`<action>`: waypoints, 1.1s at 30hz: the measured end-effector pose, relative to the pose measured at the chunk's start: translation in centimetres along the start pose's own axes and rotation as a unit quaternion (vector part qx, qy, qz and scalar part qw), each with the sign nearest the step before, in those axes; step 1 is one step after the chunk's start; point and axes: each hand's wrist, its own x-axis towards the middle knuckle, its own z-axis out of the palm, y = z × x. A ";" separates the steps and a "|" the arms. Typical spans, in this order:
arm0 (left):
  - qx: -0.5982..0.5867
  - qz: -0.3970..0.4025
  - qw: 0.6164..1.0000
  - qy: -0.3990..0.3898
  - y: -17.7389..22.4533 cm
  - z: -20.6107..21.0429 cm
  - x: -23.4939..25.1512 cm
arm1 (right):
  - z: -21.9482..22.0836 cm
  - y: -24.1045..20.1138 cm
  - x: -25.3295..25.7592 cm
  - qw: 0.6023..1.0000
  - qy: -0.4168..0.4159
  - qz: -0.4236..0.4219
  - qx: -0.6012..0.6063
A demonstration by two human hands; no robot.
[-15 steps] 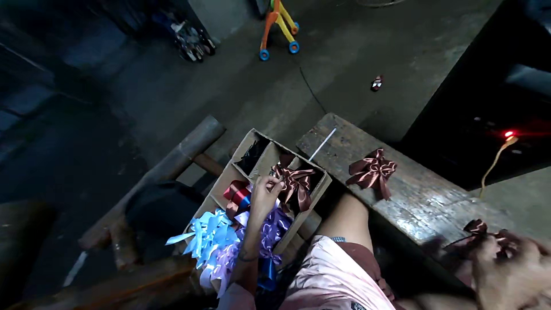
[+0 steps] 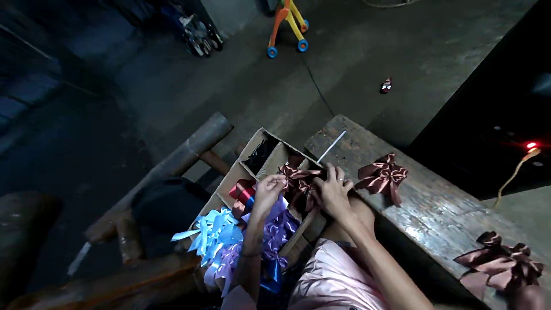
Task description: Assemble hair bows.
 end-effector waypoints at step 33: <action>0.241 0.097 0.861 -0.437 6.7 22.7 9.1 | -16.3 17.7 -25.5 0.848 0.323 0.335 0.253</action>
